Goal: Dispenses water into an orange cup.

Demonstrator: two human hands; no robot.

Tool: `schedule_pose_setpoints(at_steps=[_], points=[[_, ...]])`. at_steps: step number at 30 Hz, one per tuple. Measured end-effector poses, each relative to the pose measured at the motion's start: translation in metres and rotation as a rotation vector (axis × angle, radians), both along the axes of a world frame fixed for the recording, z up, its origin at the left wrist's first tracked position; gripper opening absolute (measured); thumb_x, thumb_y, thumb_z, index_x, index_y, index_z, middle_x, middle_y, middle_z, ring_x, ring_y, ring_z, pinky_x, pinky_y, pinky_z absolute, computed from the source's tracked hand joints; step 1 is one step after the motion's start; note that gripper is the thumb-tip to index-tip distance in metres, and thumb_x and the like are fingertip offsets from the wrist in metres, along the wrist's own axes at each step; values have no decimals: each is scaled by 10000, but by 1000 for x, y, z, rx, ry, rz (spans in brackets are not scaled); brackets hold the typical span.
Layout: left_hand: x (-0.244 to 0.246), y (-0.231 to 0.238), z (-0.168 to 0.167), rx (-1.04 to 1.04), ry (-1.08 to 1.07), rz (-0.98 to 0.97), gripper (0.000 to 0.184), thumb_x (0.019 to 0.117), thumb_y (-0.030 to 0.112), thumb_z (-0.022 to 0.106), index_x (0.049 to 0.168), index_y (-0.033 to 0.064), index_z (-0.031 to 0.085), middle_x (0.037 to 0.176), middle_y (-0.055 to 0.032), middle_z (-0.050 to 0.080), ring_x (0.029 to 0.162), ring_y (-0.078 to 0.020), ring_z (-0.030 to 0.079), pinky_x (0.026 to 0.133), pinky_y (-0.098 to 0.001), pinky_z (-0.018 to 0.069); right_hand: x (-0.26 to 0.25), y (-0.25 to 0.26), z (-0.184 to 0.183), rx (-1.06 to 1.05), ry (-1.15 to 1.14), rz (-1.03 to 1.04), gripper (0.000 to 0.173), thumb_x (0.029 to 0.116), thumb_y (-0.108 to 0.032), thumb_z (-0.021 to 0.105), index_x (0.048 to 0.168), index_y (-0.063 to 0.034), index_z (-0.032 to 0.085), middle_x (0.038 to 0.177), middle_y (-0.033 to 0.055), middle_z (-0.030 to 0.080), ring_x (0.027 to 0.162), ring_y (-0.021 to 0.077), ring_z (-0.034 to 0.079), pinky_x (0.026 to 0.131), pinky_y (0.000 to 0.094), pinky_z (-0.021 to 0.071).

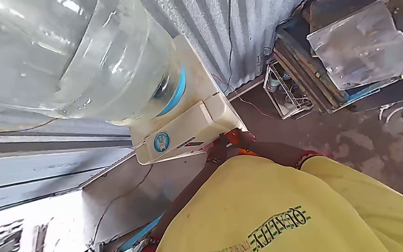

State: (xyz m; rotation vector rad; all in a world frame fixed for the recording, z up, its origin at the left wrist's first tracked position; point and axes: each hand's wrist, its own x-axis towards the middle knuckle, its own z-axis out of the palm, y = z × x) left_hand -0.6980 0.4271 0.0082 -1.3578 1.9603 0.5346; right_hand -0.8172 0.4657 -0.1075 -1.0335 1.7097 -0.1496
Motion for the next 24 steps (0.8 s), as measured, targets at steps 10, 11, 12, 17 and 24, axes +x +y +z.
schedule_pose_setpoints(at_steps=[10,11,12,17,24], points=[[-12,4,17,35,-168,-16,642,1105,140,370,1658,156,46,1398,-307,567,1237,-495,602,1001,-649,481,3,-5,-4,-10,3,2,798,841,-377,797,1491,-52,467,1361,280,598,1234,476,592,986,678,467],[-12,4,15,40,-175,-1,642,1106,144,370,1659,167,45,1388,-311,572,1225,-500,608,992,-658,482,3,-5,-4,-14,2,8,786,841,-377,797,1491,-72,478,1360,276,603,1231,478,594,981,687,466],[-12,3,15,45,-175,6,643,1106,146,369,1660,178,45,1379,-310,579,1217,-498,613,987,-658,484,3,-6,-4,-14,2,10,788,843,-378,796,1497,-78,474,1363,274,602,1233,476,594,982,690,463],[-16,7,28,37,-62,39,599,1103,145,379,1652,149,139,1480,-302,499,1312,-491,547,1032,-656,455,3,-6,-10,-11,12,4,799,833,-380,797,1490,-65,469,1347,271,609,1229,464,599,984,676,468],[-15,4,31,77,-34,46,573,1106,138,364,1644,130,168,1485,-285,499,1289,-478,567,1013,-641,472,4,-8,-3,20,36,21,802,861,-441,771,1493,-54,465,1357,272,603,1238,459,597,995,672,465]])
